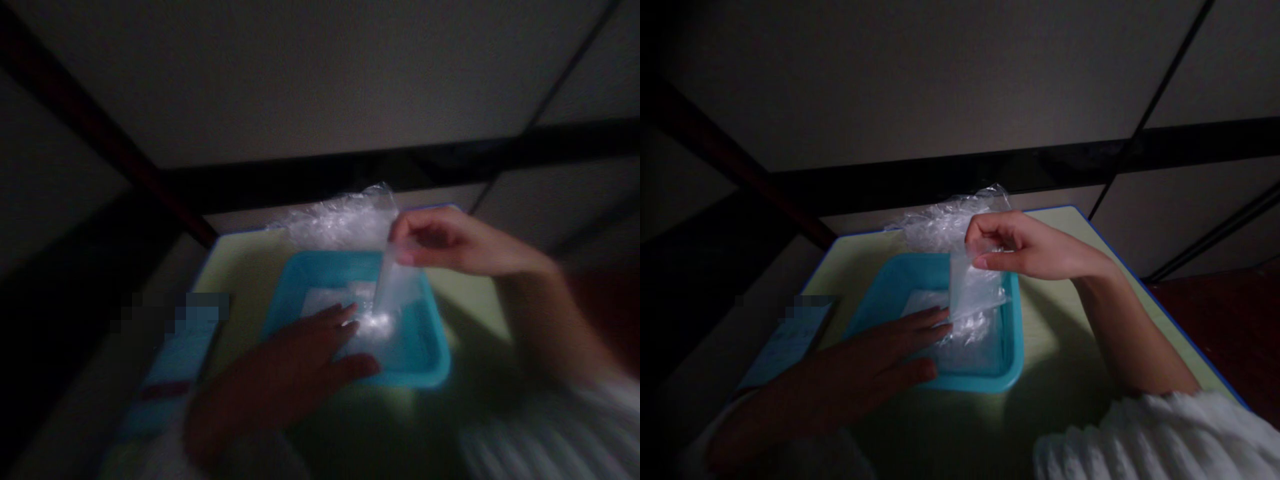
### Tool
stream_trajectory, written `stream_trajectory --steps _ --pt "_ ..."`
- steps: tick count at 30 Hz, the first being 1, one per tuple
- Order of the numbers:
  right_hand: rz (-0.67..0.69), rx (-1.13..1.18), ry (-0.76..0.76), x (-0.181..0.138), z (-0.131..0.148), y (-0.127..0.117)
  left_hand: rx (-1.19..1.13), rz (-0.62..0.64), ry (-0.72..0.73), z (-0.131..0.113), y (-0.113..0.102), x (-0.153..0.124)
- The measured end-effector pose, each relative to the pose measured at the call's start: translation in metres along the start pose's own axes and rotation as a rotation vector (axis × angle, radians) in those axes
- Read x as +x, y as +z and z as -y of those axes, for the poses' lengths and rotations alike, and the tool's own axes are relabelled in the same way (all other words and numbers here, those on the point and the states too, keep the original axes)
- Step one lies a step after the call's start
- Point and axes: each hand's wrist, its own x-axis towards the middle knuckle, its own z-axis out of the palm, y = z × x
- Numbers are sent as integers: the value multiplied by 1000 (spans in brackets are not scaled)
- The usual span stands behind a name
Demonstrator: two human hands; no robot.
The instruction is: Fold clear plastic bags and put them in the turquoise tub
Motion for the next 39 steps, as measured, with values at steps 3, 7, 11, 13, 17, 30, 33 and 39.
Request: stream_trajectory --steps 3,7,11,13,17,30,33,39 --pt "-28 -48 -3 -1 6 9 22 -16 -29 3 0 -7" --pt "82 -200 57 -4 17 22 88 -28 -26 10 1 -22" --pt "350 -341 120 -3 25 37 158 -7 -14 14 2 -35" --pt "424 -454 141 1 25 43 191 -51 12 16 4 -38" --pt "451 -634 138 13 14 51 251 -162 114 27 16 -41" --pt "410 -832 107 26 -22 60 160 -134 203 15 31 -33" --pt "393 -804 134 27 -19 61 97 -52 147 5 23 -28" --pt "340 -548 85 33 1 39 20 45 140 0 16 -18"
